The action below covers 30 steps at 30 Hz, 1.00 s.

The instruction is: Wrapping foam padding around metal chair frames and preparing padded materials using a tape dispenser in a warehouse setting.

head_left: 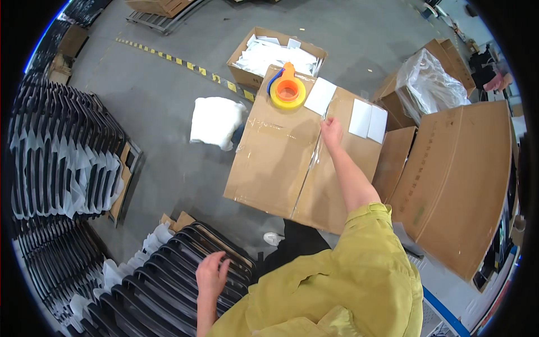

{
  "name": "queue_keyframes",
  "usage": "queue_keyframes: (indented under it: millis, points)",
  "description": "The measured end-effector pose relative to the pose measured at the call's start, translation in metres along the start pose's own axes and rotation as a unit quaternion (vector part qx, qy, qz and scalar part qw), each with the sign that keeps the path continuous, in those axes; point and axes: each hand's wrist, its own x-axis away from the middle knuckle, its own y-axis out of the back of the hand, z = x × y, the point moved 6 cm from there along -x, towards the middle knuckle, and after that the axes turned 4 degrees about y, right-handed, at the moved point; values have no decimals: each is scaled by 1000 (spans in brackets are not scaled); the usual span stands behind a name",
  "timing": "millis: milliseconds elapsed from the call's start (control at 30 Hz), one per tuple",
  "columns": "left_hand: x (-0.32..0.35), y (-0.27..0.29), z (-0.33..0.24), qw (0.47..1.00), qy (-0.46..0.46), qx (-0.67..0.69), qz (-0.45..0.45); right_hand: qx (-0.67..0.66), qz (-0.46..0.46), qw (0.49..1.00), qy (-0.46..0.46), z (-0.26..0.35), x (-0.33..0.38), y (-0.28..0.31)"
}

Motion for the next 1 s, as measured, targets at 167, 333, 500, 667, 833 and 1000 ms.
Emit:
queue_keyframes:
  millis: [167, 333, 500, 667, 833, 1000]
  points:
    - [-18, -31, 8, 999, 29, -6, 44, 55, -44, 995, -77, 14, -57, -32]
    - [-14, -39, 30, 991, 113, 2, 69, 133, -54, 984, -108, 22, -69, -55]
    - [-14, -37, 32, 991, 120, 17, 59, -30, -19, 989, -140, -19, -85, -58]
    - [-7, -24, 21, 994, 104, 44, 5, -399, -48, 906, -132, 1, -21, -23]
    - [-28, -7, 8, 936, 154, 307, -77, -570, 316, 746, -135, 144, 161, -17]
    - [-15, 53, 1, 690, 169, 665, -229, -526, 596, 584, -165, 246, 346, 1]
